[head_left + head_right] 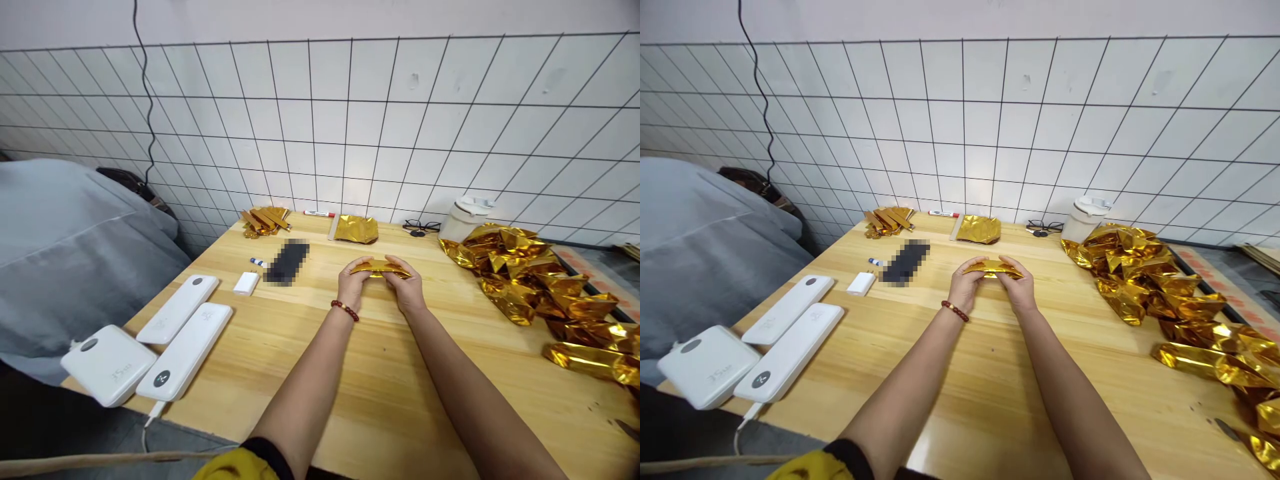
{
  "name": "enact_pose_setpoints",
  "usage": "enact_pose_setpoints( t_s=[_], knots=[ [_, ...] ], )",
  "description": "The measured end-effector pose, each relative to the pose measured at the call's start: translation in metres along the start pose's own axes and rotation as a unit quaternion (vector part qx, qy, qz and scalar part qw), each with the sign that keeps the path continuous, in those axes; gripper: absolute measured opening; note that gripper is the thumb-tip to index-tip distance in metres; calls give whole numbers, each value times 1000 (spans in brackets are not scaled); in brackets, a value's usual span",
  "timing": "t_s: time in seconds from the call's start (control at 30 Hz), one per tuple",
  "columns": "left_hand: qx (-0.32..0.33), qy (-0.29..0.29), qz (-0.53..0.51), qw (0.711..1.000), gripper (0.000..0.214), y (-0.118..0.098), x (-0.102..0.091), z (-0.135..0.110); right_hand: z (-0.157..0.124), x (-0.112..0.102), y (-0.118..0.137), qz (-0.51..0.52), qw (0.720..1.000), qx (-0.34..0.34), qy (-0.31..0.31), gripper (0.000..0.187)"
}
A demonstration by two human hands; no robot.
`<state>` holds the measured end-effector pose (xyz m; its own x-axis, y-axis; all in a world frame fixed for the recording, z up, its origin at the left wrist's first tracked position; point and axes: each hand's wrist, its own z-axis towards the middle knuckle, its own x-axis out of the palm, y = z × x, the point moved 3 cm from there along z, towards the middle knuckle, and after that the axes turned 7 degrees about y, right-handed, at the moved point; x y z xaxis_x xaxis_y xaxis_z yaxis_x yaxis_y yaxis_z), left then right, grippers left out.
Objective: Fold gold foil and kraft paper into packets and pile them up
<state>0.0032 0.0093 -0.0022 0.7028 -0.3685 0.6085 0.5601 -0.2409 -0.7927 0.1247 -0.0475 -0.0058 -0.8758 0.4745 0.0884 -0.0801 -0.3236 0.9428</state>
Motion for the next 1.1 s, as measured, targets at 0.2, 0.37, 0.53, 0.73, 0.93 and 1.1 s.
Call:
enact_pose_setpoints(
  t_s=[0.2,0.37,0.53,0.73,0.93,1.1],
  knots=[
    [-20,-34,-40,998,28,0,-4,1,3,-3,-2,115,988,67,-79,25],
    [15,-63,17,998,34,1,-1,0,0,0,3,120,990,59,-36,26],
    [27,-94,16,995,28,-1,-2,0,-3,6,3,110,991,77,23,32],
    [11,-108,-45,993,34,-4,-6,2,2,3,-3,121,984,129,2,31],
    [1,-86,-42,995,49,-2,-2,1,-2,10,-3,78,988,108,76,34],
    [11,-98,-27,995,46,0,-3,1,-3,12,-5,40,990,111,75,37]
  ],
)
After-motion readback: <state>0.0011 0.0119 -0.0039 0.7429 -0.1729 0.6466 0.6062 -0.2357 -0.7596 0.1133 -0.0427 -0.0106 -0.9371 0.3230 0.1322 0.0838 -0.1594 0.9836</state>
